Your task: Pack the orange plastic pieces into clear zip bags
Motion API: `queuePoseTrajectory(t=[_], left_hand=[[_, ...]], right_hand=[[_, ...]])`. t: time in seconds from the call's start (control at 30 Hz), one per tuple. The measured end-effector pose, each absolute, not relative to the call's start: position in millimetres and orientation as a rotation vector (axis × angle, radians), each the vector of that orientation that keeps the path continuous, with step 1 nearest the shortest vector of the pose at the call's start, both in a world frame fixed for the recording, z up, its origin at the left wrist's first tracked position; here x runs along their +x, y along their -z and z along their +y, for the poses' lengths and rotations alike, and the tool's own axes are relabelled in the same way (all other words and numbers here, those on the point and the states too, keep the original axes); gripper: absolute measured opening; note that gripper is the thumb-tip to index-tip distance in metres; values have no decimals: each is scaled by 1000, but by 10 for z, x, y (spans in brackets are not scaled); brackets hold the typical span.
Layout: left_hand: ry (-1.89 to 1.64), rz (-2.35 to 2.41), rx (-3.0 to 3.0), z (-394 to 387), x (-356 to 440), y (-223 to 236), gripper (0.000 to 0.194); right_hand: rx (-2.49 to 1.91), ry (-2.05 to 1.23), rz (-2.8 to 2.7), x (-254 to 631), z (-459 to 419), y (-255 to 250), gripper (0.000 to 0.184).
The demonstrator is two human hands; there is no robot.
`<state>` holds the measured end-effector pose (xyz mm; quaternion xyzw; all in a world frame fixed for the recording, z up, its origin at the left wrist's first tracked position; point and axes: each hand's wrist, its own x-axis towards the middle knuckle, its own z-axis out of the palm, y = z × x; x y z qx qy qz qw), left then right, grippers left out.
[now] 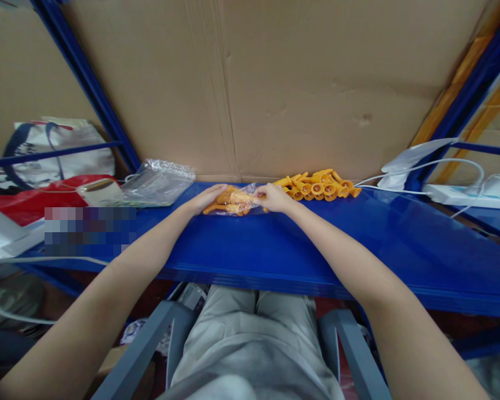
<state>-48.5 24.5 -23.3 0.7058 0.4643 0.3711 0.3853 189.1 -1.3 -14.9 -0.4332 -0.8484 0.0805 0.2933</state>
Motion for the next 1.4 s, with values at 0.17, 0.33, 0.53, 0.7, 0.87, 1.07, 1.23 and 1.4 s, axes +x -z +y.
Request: queuePoseTrajectory(t=[0.17, 0.33, 0.53, 0.7, 0.87, 1.07, 1.23, 1.4], left_hand=[[-960, 1215, 1808, 264, -504, 230, 42], [-999, 1400, 1905, 334, -520, 254, 49], [-965, 1366, 1890, 344, -493, 287, 58], [-934, 1416, 1905, 317, -502, 234, 63], [-944, 1429, 1906, 318, -510, 222, 61], [-897, 1330, 1877, 274, -479, 209, 42], [-884, 1285, 1834, 233, -509, 207, 46], [-915, 1212, 1786, 288, -574, 259, 59]], right_hand=[[-1092, -382, -2229, 1880, 83, 210, 10], [-1071, -453, -2254, 1859, 118, 266, 9], [-1137, -361, -2253, 1872, 130, 287, 10], [-1103, -382, -2301, 1874, 119, 271, 11], [-1219, -293, -2183, 1895, 75, 236, 15], [-1449, -630, -2054, 1957, -39, 125, 12], [-1404, -847, -1871, 1969, -76, 79, 7], [-1362, -884, -1627, 1944, -33, 60, 6]])
